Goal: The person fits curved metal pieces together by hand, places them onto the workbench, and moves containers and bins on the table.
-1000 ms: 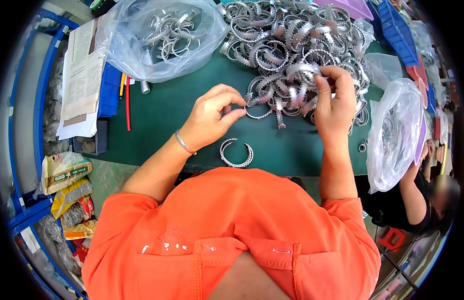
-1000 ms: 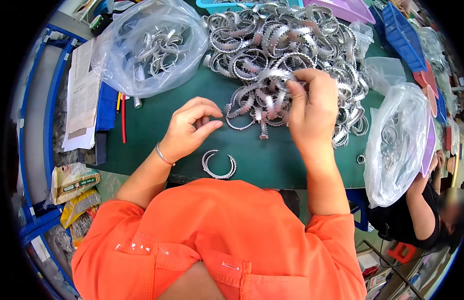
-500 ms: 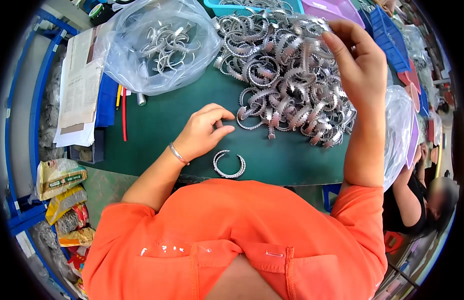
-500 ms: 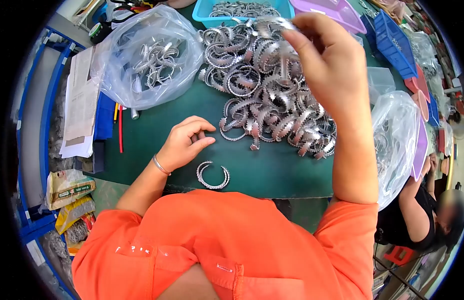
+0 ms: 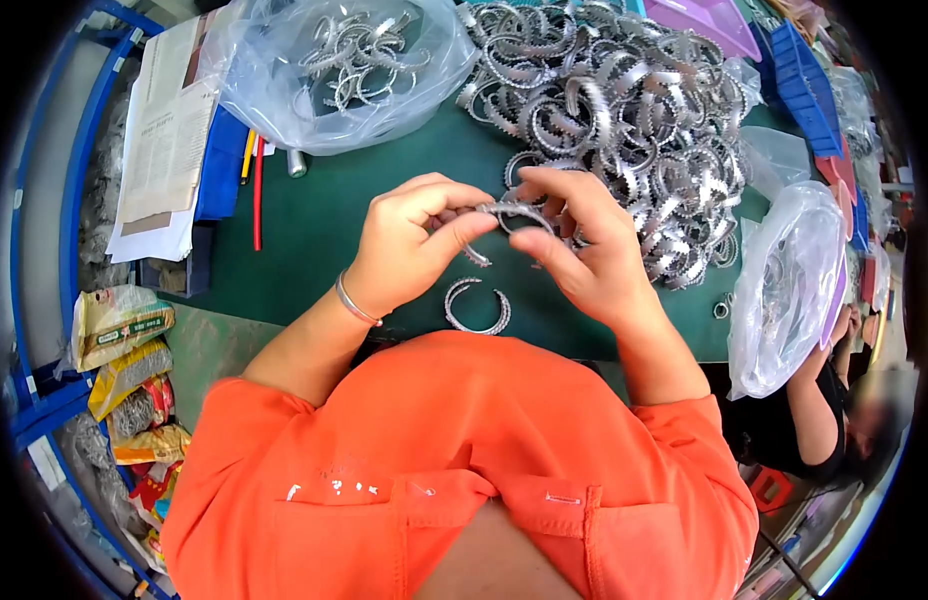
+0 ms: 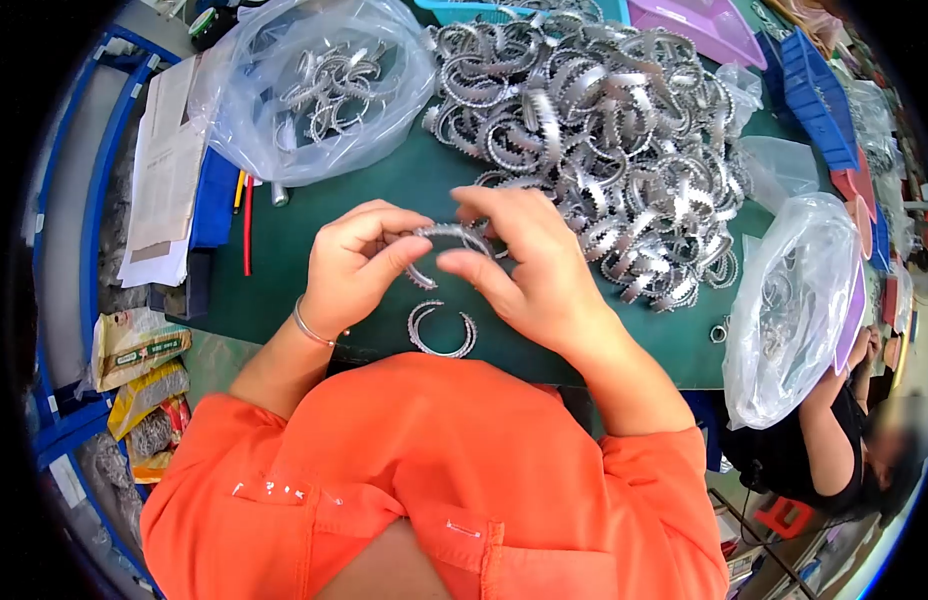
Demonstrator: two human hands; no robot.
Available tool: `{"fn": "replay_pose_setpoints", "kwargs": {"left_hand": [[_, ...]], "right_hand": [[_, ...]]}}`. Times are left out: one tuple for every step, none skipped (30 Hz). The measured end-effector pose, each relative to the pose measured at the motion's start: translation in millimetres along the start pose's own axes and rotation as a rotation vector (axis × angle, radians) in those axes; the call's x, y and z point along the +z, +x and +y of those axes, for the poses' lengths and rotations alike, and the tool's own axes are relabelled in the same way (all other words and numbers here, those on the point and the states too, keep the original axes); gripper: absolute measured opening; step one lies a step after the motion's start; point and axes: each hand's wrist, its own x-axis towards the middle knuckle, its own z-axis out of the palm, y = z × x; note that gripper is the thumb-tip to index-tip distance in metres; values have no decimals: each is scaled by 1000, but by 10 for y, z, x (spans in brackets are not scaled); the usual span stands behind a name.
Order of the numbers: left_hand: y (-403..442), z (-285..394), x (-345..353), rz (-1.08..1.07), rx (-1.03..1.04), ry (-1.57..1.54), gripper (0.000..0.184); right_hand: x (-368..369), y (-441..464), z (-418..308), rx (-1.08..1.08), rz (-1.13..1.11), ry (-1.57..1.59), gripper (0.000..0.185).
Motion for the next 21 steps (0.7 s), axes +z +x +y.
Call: {"fn": "replay_pose_setpoints", "kwargs": {"left_hand": [[-18,-27,-4,37,-145,-176,18],[-39,-30,-17,34,-154,-173,18],[-66,-29,-30,79,-265,-249,16],[-91,-34,-36,124,-376,-326,15],[-101,-59,-37,128,-364,-321,15],[-114,-76,-38,124,-375,-322,15],[-125,-94,-40,101,-396,-331,15],[-137,-104,-35,78,-416,-339,16],[-148,-107,-24,74,-424,-340,16],[-152,-107,-12,64,-472,-381,16],[-154,-103,-2,55,-519,-422,16],[-154,-94,5,52,-522,-423,16],[-153,-79,11,46,-531,-419,15],[-153,-70,17,41,-539,-415,14],[-160,-66,30,40,-541,-416,14],[-167,-61,48,47,-487,-381,13],[-173,-58,67,54,-435,-346,12],[-175,-65,92,55,-439,-346,12],[-174,-79,122,56,-285,-302,12],[-177,-88,137,56,-130,-257,13],[-186,-79,122,27,-138,-222,14]], "right_hand": [[-9,-64,20,121,-34,41,54],[43,-147,78,242,-23,176,57],[58,-201,75,309,-45,284,54],[73,-245,77,375,-66,390,50],[104,-293,107,386,-66,394,50],[141,-351,149,380,-55,468,45],[162,-392,173,372,-42,540,40],[173,-409,175,381,-40,543,40],[189,-415,172,404,2,563,36],[197,-417,170,426,45,582,31],[175,-400,145,429,38,565,29],[162,-402,145,432,40,565,29],[146,-403,150,417,15,546,29],[138,-402,159,402,-9,527,29],[142,-401,177,403,-9,527,29],[154,-400,201,348,35,448,28],[163,-401,217,294,79,370,27],[154,-390,207,298,77,372,27],[130,-367,181,278,57,291,25],[110,-349,157,257,37,211,24],[104,-345,136,265,29,196,22]]}}
